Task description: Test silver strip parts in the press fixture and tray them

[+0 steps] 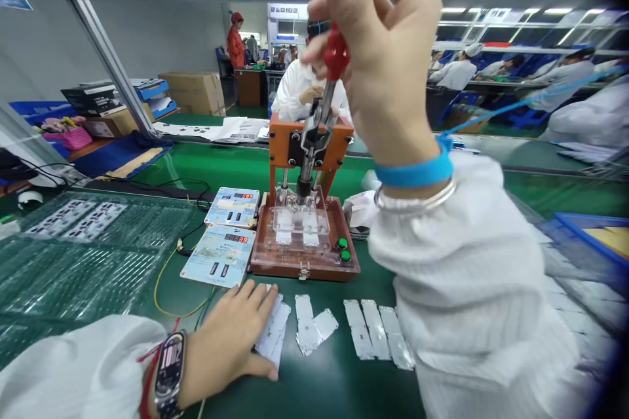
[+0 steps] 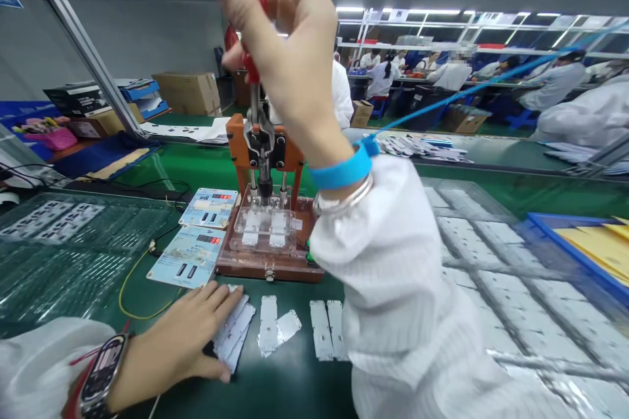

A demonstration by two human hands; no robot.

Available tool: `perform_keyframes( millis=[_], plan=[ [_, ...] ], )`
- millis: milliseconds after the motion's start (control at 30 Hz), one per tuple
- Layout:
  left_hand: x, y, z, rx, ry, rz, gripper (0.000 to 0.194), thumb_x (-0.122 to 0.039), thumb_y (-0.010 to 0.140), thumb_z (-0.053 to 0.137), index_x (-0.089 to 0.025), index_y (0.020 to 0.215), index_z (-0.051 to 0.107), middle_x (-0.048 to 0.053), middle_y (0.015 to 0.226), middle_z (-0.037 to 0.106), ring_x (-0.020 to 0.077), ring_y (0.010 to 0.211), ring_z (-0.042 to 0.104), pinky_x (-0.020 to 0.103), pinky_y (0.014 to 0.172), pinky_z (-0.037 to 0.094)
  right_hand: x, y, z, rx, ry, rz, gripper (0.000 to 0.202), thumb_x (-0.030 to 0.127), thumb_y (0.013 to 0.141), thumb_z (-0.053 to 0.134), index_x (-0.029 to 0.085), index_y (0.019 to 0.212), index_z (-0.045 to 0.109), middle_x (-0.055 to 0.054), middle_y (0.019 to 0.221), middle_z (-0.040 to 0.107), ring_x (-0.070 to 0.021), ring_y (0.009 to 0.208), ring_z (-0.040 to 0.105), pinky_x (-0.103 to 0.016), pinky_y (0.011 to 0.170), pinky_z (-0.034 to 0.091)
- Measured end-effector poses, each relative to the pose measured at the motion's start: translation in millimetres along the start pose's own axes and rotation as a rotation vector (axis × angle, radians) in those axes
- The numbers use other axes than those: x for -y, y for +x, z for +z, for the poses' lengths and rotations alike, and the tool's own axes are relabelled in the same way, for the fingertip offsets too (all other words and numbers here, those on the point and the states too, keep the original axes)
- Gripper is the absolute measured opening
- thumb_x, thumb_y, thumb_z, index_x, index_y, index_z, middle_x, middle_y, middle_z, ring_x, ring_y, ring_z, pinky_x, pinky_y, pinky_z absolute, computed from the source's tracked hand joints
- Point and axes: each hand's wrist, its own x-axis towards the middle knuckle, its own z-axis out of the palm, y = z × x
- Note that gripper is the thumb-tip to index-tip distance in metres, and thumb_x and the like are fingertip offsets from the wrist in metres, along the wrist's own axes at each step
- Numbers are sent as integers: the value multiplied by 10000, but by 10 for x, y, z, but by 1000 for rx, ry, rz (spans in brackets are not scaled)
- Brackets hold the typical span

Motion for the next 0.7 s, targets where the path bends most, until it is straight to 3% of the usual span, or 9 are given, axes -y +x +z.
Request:
perform_keyframes(
  millis=[100,167,233,300,367,467,533,600,700],
  plan=[
    [179,-89,91,-31,-58,176,1015,-500,705,796,-185,1509,262,200,1504,359,411,1369,333,591,1080,330,-265,303,-112,-10,-136,294,62,222,943,506,186,992,515,56,715,512,-66,615,534,-203,553,477],
    [318,-100,218,-70,-87,302,936,-567,788,690,-241,1523,210,161,1568,234,393,1421,233,609,1105,277,-458,294,-246,-47,-316,378,98,71,865,562,149,924,563,50,690,514,-73,627,501,-222,577,469],
    [444,-64,377,-146,-104,363,871,-626,853,561,-251,1532,167,152,1584,178,379,1436,195,596,1114,272,-590,68,-415,-115,-419,349,240,-86,751,544,150,790,564,26,737,547,-79,699,503,-248,695,489],
    [523,3,529,-224,-106,400,851,-653,877,488,-250,1538,135,156,1585,170,375,1436,198,581,1114,284,-663,-351,-582,-208,-456,268,253,-84,738,493,167,730,524,18,772,561,-80,734,518,-270,791,475],
    [534,74,634,-283,-87,425,849,-660,879,471,-245,1538,134,158,1583,175,380,1434,198,583,1111,286,-704,-884,-701,-220,-452,249,237,-32,742,408,181,699,502,35,686,538,-98,663,522,-277,705,469],
    [443,138,682,-340,-46,402,803,-613,895,499,-259,1532,163,140,1578,198,369,1433,212,574,1105,302,-729,-1646,-729,99,-474,346,221,37,750,399,177,700,563,-1,732,626,-128,727,589,-299,718,491],
    [365,151,681,-359,-26,374,781,-555,896,552,-281,1525,180,128,1570,226,357,1420,260,558,1085,345,-716,-1974,-655,410,-544,292,249,104,841,415,161,906,648,-74,1001,673,-174,971,604,-371,881,492],
    [330,160,712,-369,-22,350,774,-514,887,590,-305,1518,192,119,1558,257,354,1396,320,548,1051,394,-694,-2107,-555,673,-645,192,289,209,934,416,177,1112,641,-111,1272,581,-225,1224,484,-433,1021,417],
    [415,214,868,-376,-38,344,803,-564,841,622,-340,1503,228,108,1543,290,366,1354,393,538,1008,445,-685,-2035,-466,870,-757,115,336,387,970,420,212,1146,646,-99,1371,496,-251,1326,361,-433,1093,341]
  ],
)
